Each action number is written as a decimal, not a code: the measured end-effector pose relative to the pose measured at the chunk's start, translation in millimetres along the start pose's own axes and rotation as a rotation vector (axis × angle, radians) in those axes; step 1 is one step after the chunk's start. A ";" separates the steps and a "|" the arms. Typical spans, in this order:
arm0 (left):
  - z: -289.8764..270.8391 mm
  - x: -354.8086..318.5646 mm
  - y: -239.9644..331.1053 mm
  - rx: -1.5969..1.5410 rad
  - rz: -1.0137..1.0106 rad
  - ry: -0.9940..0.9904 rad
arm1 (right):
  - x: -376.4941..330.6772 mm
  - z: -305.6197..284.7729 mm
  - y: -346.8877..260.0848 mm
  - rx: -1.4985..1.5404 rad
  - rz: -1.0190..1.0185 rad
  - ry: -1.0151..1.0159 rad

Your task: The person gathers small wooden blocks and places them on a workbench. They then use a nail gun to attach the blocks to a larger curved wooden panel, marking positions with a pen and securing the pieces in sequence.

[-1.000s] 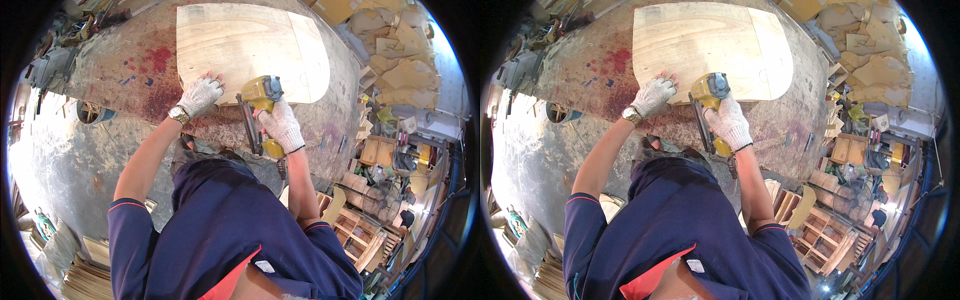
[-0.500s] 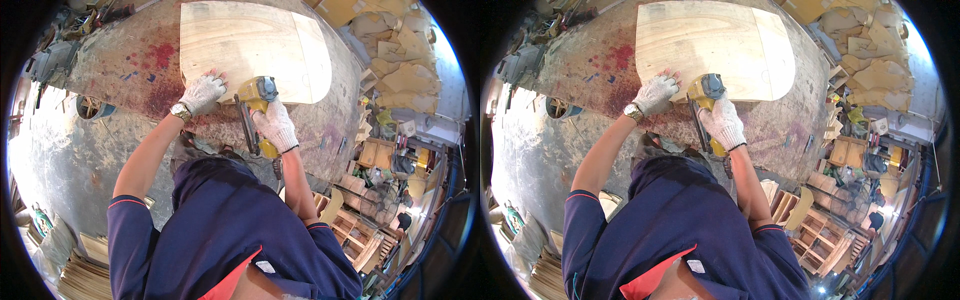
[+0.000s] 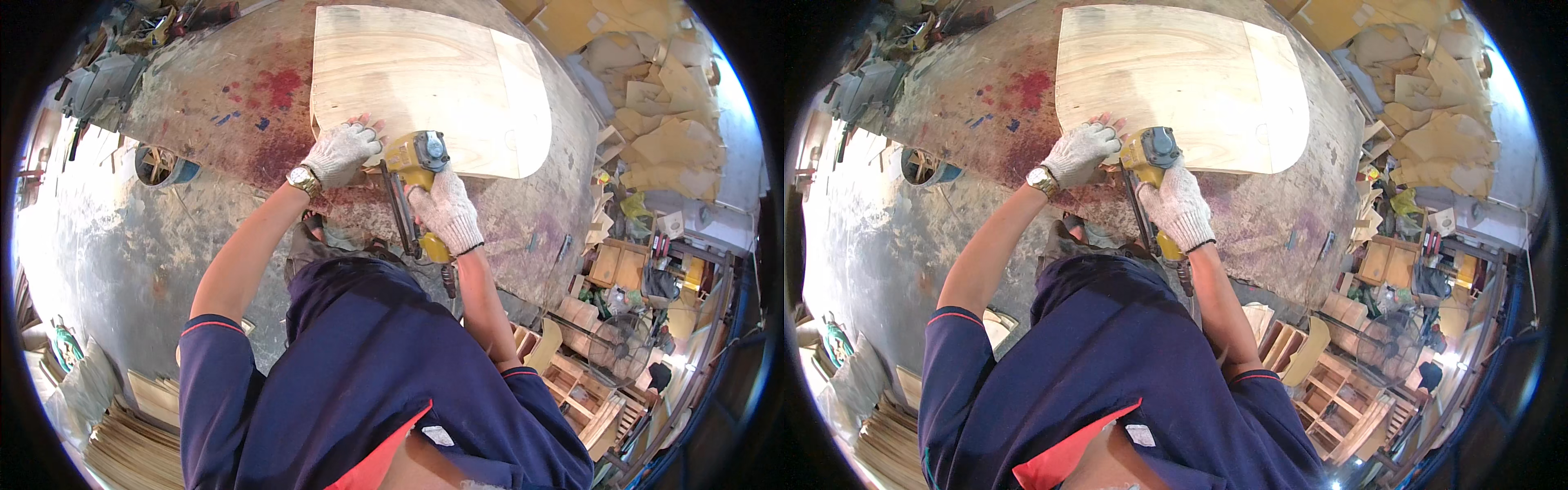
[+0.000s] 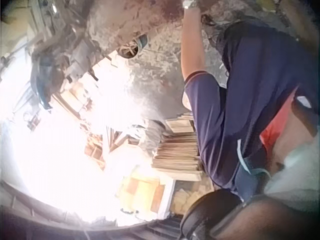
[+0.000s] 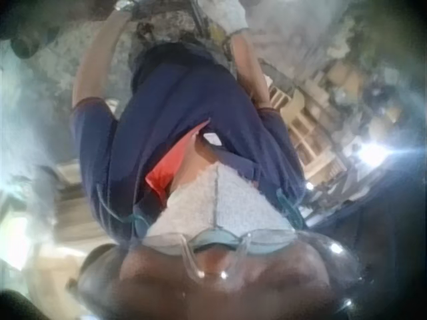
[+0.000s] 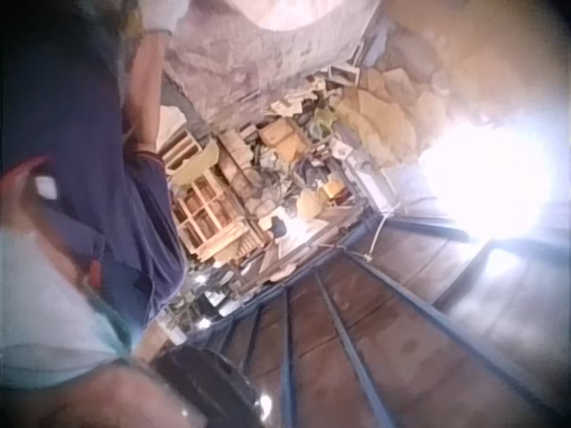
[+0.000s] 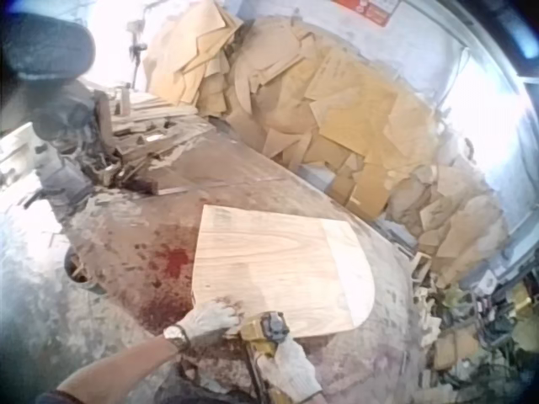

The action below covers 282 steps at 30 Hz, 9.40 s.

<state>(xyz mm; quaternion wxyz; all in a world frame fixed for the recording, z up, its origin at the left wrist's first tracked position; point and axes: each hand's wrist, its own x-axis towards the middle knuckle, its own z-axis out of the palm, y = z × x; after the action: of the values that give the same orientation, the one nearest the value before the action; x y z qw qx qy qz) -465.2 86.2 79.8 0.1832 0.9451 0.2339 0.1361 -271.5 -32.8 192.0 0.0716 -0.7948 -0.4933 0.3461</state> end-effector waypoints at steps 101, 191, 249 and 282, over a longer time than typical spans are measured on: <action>135.4 -75.7 25.0 -0.757 -0.911 0.731 | 98.6 -29.7 -87.1 -0.309 -0.559 -0.344; 26.7 -49.8 -47.7 -0.017 -0.053 0.378 | 3.7 -1.7 -49.6 -0.010 -0.101 -0.111; 199.0 289.2 198.1 0.425 -0.230 0.073 | -88.3 -12.9 419.3 0.333 0.590 0.439; 103.4 118.8 113.7 0.225 -0.199 0.138 | -34.3 -86.2 232.6 0.608 0.063 0.144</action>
<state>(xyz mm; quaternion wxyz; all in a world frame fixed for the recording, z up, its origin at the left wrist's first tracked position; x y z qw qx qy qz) -283.7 21.8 54.2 0.0723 0.9203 0.3520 0.1547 -56.5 -158.7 167.3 0.3300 -0.7741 -0.3362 0.4229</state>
